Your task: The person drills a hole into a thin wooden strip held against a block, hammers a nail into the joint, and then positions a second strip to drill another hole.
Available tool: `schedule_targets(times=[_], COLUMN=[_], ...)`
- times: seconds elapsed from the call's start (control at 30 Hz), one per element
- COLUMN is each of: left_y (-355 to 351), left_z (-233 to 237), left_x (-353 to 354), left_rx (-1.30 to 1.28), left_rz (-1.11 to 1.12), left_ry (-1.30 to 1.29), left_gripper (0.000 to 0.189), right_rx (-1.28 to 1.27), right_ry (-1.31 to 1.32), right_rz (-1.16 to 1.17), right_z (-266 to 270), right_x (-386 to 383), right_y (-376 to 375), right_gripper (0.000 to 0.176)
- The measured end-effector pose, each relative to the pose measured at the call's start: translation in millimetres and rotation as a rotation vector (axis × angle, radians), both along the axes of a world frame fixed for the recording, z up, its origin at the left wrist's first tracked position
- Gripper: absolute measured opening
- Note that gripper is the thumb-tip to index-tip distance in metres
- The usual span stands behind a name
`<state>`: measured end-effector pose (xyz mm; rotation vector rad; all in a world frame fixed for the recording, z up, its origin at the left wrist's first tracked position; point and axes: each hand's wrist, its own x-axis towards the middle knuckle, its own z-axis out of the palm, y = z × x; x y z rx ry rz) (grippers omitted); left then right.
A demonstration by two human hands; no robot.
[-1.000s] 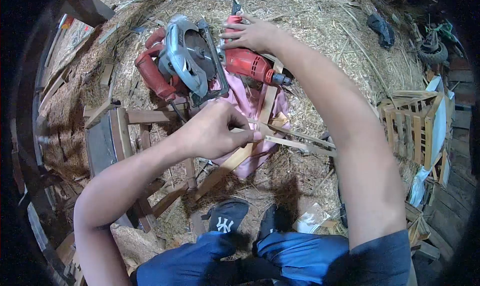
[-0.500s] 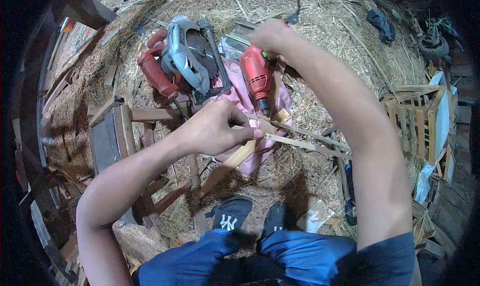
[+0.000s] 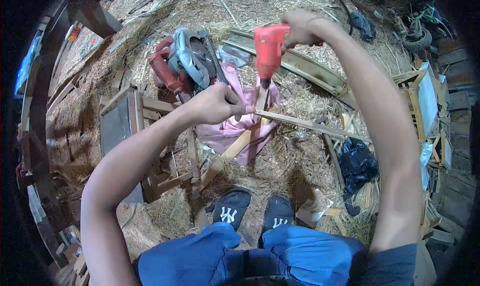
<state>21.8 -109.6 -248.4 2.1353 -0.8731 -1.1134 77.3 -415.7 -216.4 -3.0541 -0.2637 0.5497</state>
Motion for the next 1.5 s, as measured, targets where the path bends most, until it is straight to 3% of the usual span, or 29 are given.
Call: schedule_targets(times=[0.03,0.07,0.13,0.2,0.27,0.33,0.37,0.4,0.47,0.5,0.6,0.67,0.73,0.8,0.87,0.9,0.93,1.1,1.23,1.3,1.5], left_y=[1,2,-1,0,-1,-3,-5,-5,-6,-7,-5,-8,-9,-10,-9,-9,-9,-11,-10,-10,-10], left_z=[-4,-6,8,-3,-10,-1,2,2,3,3,-26,-19,-15,-4,-4,-8,-11,-9,-7,-14,-8], left_x=[1,1,0,2,6,6,7,7,8,8,21,21,23,17,12,14,14,14,13,13,12], left_rx=[-0.001,-0.001,0.035,0.030,-0.013,0.026,0.054,0.053,0.073,0.071,-0.048,0.035,0.025,0.027,0.035,0.007,-0.022,-0.004,0.015,-0.028,0.013], left_rz=[0.001,0.001,-0.012,0.027,-0.002,-0.005,-0.018,-0.020,-0.007,0.006,0.002,0.010,-0.037,-0.011,0.027,0.021,0.014,0.017,0.006,0.042,0.034], left_ry=[-0.008,-0.015,-0.019,-0.041,-0.051,-0.077,-0.081,-0.080,-0.075,-0.076,-0.122,-0.105,-0.138,-0.107,-0.066,-0.067,-0.069,-0.094,-0.092,-0.064,-0.070], left_gripper=[0.040,0.037,0.030,0.029,0.036,0.042,0.043,0.043,0.044,0.045,0.054,0.054,0.052,0.052,0.051,0.050,0.050,0.051,0.052,0.053,0.052], right_rx=[-0.021,0.047,0.223,0.373,0.537,0.794,0.747,1.037,1.075,1.110,1.183,1.048,0.844,0.747,0.820,0.508,0.477,0.576,0.509,0.575,0.516], right_ry=[-0.123,-0.043,-0.041,-0.031,-0.137,-0.236,-0.206,-0.316,-0.236,-0.269,-0.286,-0.403,-0.102,-0.251,0.251,-0.254,-0.217,-0.026,-0.143,0.055,0.017], right_rz=[0.001,-0.145,-0.340,-0.513,-0.660,-0.526,-0.645,-0.779,-0.621,-0.780,-0.760,-0.846,-0.593,-0.472,-0.498,-0.526,-0.457,-0.509,-0.425,-0.419,-0.410], right_z=[10,50,73,109,122,113,125,136,132,138,180,208,214,211,248,198,190,210,208,227,197], right_x=[-4,-26,-39,-65,-73,-65,-73,-79,-85,-87,-117,-116,-116,-114,-154,-142,-136,-170,-175,-186,-182], right_y=[-9,2,-7,0,-8,-34,-44,-15,-53,-56,-7,19,-7,-6,35,33,15,41,43,55,41], right_gripper=[0.061,0.058,0.050,0.063,0.030,0.020,0.017,0.019,0.027,0.032,0.035,0.035,0.035,0.038,0.042,0.046,0.046,0.040,0.041,0.043,0.045])
